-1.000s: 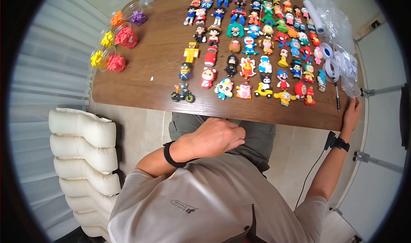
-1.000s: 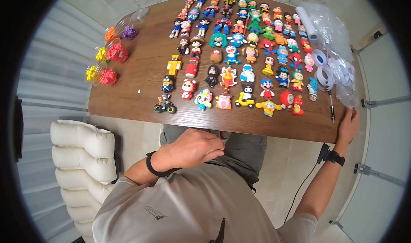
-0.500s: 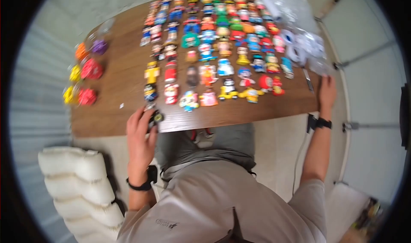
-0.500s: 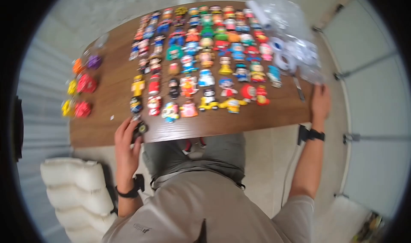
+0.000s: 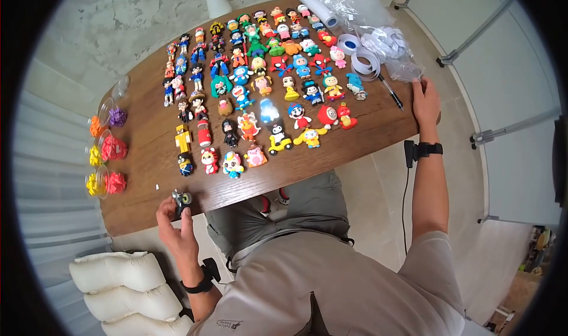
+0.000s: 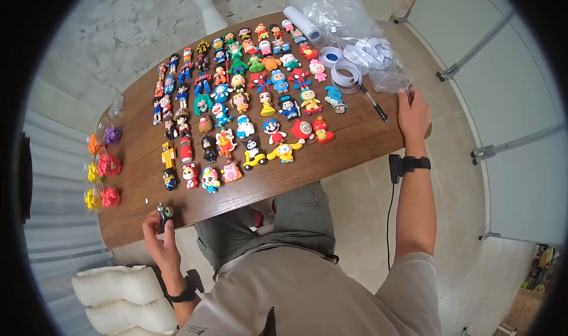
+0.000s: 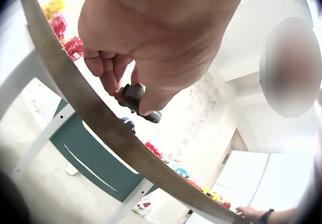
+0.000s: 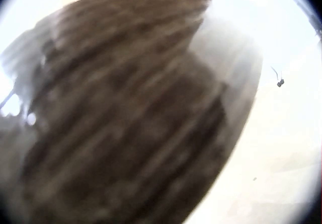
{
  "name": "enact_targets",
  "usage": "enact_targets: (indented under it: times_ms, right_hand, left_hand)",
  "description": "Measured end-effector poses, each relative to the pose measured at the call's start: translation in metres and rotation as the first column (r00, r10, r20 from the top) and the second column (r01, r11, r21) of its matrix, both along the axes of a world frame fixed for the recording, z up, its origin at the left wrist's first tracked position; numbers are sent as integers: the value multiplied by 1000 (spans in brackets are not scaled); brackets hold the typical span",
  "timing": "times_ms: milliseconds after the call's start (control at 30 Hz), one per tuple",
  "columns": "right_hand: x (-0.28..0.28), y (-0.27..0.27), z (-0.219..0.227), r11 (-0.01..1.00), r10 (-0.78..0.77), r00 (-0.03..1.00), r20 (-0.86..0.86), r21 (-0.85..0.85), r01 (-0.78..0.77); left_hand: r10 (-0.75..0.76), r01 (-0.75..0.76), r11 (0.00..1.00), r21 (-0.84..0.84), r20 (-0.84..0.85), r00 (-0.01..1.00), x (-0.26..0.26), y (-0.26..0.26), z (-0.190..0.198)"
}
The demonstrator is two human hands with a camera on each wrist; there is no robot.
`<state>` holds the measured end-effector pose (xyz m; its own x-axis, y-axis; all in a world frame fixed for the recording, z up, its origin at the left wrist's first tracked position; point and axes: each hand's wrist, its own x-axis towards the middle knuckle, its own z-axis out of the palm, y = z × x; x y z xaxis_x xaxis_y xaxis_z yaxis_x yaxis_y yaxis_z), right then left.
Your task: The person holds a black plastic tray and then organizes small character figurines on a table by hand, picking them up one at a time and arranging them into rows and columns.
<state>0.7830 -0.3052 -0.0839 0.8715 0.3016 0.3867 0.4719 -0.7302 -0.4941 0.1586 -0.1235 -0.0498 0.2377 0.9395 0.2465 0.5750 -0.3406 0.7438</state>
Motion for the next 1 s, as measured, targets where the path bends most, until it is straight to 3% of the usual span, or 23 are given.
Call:
enact_targets:
  times_ms: [100,233,267,367,467,533,700,1000]
  right_hand:
    - [5,-1,-4,1000,8,1000,18,-5,-8]
    - [4,-3,-4,1000,16,1000,12,-3,-16]
    - [4,-2,-4,1000,14,1000,3,3,-14]
    - [2,-3,-3,1000,-5,1000,-16,-7,5]
    - [3,-3,-5,1000,-6,1000,-19,14,6]
    - [2,-3,-4,1000,-2,1000,-28,21,3]
    - [2,-3,-5,999,4,1000,2,32,-4]
    - [7,-3,-8,999,47,999,18,7,-47]
  left_hand:
    - [-31,28,999,38,97,995,18,-11,10]
    - [-302,301,950,90,-1,953,85,-28,35]
    - [-400,398,909,119,-12,917,105,-31,41]
    - [-682,703,663,259,-178,709,173,-40,62]
    - [-817,832,474,288,-210,537,241,-57,70]
    - [-827,848,424,317,-246,506,284,-68,64]
    - [-695,847,423,321,-486,531,359,-83,32]
    - [-554,811,518,272,-615,561,399,-81,13]
